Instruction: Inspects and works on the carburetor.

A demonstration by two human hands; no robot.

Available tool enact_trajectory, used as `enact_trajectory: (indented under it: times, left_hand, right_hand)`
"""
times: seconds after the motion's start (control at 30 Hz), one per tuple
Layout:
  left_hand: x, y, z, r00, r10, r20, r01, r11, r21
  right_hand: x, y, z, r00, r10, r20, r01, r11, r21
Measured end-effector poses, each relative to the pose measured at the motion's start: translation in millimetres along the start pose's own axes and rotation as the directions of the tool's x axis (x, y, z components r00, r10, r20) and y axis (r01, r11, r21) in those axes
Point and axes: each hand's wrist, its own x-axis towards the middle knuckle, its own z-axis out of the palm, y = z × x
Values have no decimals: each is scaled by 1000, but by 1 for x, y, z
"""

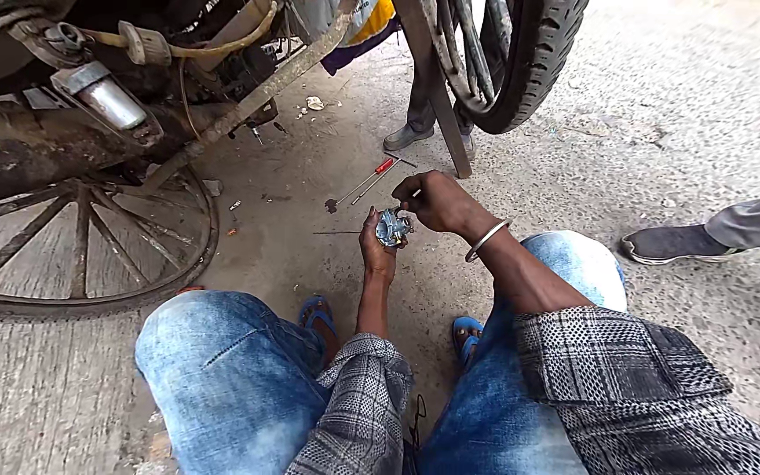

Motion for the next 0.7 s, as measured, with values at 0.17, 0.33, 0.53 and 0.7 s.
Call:
enact_trajectory:
  times: [0.17, 0.33, 0.53, 0.7]
  left_hand:
    - [0, 1, 0, 1000, -6, -4, 6, 999, -45]
    - [1, 1, -1, 1000, -9, 11, 10, 993, -114]
    - [0, 2, 2, 999, -26, 31, 28, 998, -55]
    - [1, 2, 2, 996, -86, -15, 86, 995, -45]
  right_hand:
    - [3, 1, 4, 972, 225, 63, -233, 934, 271]
    - [-1, 0, 11, 999, 30, -10, -30, 998, 63]
    - [0, 1, 19, 995, -60, -79, 53, 995, -88]
    - [-1, 5, 15, 984, -151, -90, 131, 972, -195]
